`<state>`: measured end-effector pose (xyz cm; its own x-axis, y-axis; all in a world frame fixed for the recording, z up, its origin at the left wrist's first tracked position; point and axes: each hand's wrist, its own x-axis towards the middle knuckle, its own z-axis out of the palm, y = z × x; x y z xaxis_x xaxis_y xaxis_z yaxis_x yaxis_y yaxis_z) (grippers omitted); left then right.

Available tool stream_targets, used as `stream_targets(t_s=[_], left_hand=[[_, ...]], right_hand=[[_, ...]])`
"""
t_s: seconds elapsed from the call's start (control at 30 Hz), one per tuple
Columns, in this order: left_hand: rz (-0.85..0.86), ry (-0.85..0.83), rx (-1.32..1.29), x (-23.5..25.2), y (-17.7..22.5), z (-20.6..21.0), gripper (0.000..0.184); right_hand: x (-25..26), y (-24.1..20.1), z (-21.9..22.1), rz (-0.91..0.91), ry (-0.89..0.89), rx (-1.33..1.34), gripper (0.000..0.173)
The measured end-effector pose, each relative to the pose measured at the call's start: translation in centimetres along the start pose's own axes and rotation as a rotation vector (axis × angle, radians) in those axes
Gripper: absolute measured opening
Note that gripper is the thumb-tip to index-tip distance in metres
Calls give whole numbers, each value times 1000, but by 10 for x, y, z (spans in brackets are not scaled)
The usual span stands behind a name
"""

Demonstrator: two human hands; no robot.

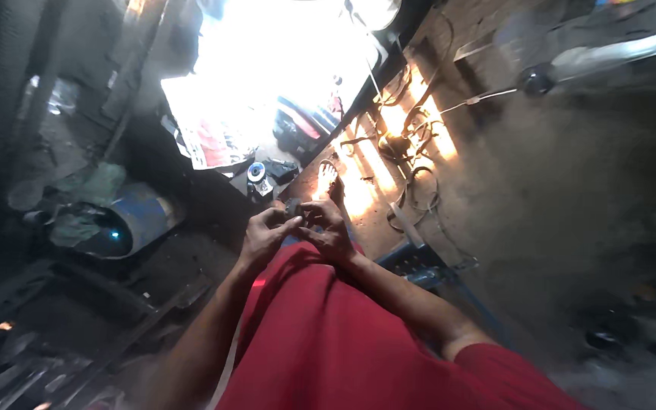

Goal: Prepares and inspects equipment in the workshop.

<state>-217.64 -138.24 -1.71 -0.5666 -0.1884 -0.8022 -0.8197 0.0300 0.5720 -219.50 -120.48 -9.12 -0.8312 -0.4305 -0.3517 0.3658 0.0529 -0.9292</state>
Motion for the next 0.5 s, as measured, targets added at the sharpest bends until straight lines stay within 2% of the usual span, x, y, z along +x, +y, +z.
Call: stream_targets(t_s=[0.2, 0.33, 0.5], left_hand=[[-37, 45, 114, -9, -8, 6, 20], [-36, 76, 260, -9, -17, 13, 21], [26, 56, 392, -13, -24, 25, 20]], right_hand=[[-14, 5, -3, 42, -105, 25, 61], [-17, 11, -18, 82, -172, -29, 57], [-15, 14, -40, 285, -266, -88, 51]])
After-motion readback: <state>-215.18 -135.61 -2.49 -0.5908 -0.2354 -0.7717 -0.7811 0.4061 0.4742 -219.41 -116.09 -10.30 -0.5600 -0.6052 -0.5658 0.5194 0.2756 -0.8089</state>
